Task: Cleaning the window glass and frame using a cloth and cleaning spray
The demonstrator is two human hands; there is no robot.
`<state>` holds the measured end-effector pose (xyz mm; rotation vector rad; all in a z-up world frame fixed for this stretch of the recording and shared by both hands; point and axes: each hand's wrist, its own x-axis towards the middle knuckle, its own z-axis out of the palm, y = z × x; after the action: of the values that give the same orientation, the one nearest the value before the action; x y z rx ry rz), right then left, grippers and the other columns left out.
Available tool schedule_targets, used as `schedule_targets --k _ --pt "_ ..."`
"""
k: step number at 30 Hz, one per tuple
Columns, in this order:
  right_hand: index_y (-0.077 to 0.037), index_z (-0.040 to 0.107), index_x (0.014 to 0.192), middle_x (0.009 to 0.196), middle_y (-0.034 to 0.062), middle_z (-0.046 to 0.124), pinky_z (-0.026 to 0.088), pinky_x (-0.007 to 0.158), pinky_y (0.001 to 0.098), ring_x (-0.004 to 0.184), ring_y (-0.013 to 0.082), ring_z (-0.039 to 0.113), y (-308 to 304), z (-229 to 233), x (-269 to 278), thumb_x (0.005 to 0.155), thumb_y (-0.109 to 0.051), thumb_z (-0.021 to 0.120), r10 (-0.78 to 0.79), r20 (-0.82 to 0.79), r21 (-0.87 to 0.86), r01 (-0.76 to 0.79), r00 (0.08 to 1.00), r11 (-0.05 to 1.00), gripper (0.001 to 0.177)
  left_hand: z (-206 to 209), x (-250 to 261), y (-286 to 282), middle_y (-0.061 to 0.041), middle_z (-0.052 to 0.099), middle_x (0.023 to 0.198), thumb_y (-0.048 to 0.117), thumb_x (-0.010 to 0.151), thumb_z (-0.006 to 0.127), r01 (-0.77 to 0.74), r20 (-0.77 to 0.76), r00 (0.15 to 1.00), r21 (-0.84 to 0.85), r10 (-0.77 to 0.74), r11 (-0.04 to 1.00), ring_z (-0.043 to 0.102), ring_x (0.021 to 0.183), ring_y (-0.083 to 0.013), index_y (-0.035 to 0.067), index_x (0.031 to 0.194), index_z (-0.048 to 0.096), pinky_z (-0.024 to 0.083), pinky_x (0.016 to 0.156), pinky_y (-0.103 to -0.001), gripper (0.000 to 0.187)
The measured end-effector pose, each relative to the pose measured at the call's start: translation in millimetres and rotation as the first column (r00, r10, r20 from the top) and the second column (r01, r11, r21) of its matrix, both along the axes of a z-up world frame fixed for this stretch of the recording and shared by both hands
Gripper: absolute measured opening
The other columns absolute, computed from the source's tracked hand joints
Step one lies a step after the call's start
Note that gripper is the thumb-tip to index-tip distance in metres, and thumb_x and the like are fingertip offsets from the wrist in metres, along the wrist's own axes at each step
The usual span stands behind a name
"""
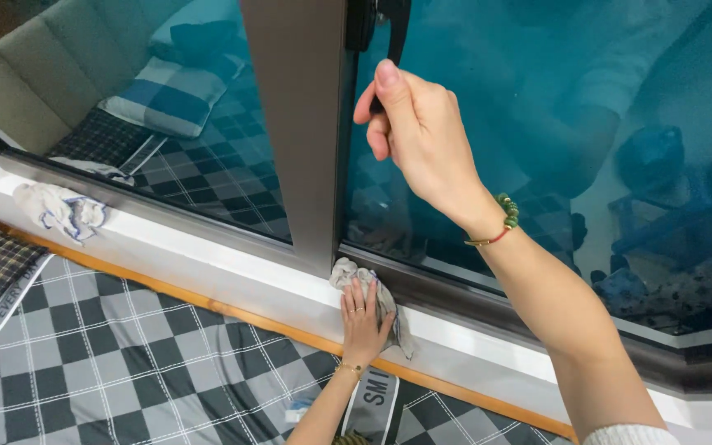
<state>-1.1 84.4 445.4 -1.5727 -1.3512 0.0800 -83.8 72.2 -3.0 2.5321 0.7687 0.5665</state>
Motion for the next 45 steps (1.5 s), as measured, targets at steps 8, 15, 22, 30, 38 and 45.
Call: schedule_targets --k 8,15,22,30,38,45 --pt "-0.001 0.062 0.076 0.049 0.0075 0.057 0.041 0.044 0.0182 0.039 0.0104 0.047 -7 17 -8 0.097 -0.043 0.028 0.175 -0.226 -0.04 -0.188 0.958 0.981 0.058 -6 2 0 -0.024 -0.001 0.158 0.049 0.097 0.044 -0.014 -0.035 0.999 0.032 0.015 0.999 0.001 0.144 -0.0446 0.013 0.154 0.011 0.005 0.116 -0.052 0.075" --pt "0.0 0.061 0.083 0.055 0.0129 0.062 0.043 0.041 0.0171 0.037 0.0133 0.051 -10 32 -10 0.096 -0.041 0.034 0.361 -0.564 0.043 -0.41 0.743 0.911 0.052 -13 3 1 -0.023 -0.002 0.159 0.047 0.096 0.045 -0.008 0.011 1.0 0.027 0.007 1.0 0.0 0.145 -0.0455 0.013 0.154 0.012 0.005 0.115 -0.053 0.074" --pt "0.006 0.062 0.105 0.076 0.0191 0.069 0.054 0.057 0.0265 0.057 0.0248 0.065 -8 35 3 0.103 -0.038 0.028 0.572 -0.761 0.284 -0.635 0.307 0.718 0.056 -11 4 1 -0.022 -0.003 0.159 0.048 0.097 0.044 -0.015 -0.051 0.999 0.012 0.015 1.0 -0.001 0.145 -0.0441 0.014 0.154 0.01 0.004 0.115 -0.052 0.075" --pt "0.006 0.056 0.128 0.102 0.024 0.07 0.06 0.077 0.0313 0.085 0.0299 0.071 -3 37 13 0.105 -0.043 0.024 0.632 -0.762 0.371 -0.705 0.141 0.604 0.063 -10 4 0 -0.024 -0.004 0.158 0.048 0.097 0.043 -0.007 -0.04 0.999 0.038 0.008 0.999 0.0 0.145 -0.0452 0.012 0.154 0.009 0.004 0.115 -0.054 0.076" --pt "0.006 0.055 0.133 0.101 0.0209 0.071 0.06 0.079 0.03 0.083 0.0269 0.071 1 53 14 0.108 -0.034 0.027 0.607 -0.782 0.375 -0.67 0.144 0.641 0.055 -8 3 0 -0.022 0.0 0.159 0.048 0.097 0.044 -0.016 -0.017 1.0 0.057 0.017 0.998 0.002 0.145 -0.045 0.012 0.153 0.012 0.007 0.115 -0.054 0.074" --pt "0.007 0.07 0.107 0.098 0.0109 0.074 0.052 0.089 0.0252 0.089 0.0163 0.069 5 62 27 0.11 -0.022 0.032 0.638 -0.767 0.482 -0.711 -0.061 0.512 0.048 -8 3 0 -0.022 -0.002 0.159 0.05 0.098 0.04 -0.01 -0.04 0.999 0.049 0.012 0.999 0.0 0.145 -0.0448 0.013 0.154 0.01 0.005 0.115 -0.053 0.073"
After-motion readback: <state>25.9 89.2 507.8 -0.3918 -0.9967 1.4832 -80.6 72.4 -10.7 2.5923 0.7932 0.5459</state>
